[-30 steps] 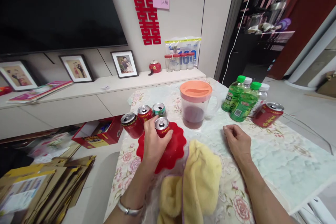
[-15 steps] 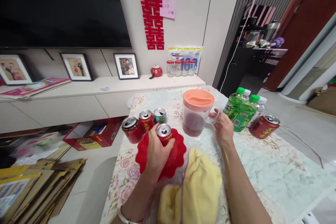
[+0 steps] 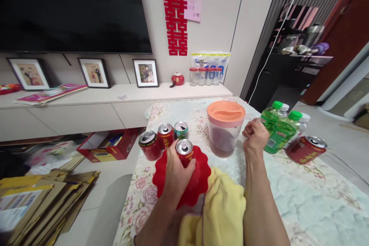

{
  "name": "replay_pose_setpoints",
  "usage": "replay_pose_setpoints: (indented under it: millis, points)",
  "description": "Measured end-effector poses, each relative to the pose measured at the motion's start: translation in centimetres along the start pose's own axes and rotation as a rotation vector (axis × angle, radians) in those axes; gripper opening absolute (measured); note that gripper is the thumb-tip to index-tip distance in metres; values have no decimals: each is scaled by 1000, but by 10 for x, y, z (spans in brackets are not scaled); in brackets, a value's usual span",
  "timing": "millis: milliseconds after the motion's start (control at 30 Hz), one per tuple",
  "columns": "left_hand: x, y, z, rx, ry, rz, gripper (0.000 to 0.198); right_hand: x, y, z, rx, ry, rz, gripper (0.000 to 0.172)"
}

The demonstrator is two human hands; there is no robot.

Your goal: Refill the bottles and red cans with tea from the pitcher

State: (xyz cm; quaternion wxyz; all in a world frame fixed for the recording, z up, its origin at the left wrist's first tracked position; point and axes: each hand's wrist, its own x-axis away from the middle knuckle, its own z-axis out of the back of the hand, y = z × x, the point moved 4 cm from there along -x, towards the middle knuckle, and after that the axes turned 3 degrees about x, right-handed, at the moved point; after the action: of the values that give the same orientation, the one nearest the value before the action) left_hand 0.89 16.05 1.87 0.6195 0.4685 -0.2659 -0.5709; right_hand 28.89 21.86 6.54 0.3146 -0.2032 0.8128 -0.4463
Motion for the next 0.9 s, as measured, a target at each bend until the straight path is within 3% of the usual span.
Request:
replay_pose_setpoints:
  millis: [267, 467, 900]
  points:
    - [-2, -2, 1, 59, 16, 38, 75, -8, -44, 18, 20, 26, 29, 45]
    - [-2, -4, 3, 14, 24, 36, 75, 2, -75, 11, 48, -21, 79, 39]
    - [-3, -7, -2, 126, -58, 90, 68, 19, -92, -6, 182, -219, 173, 39]
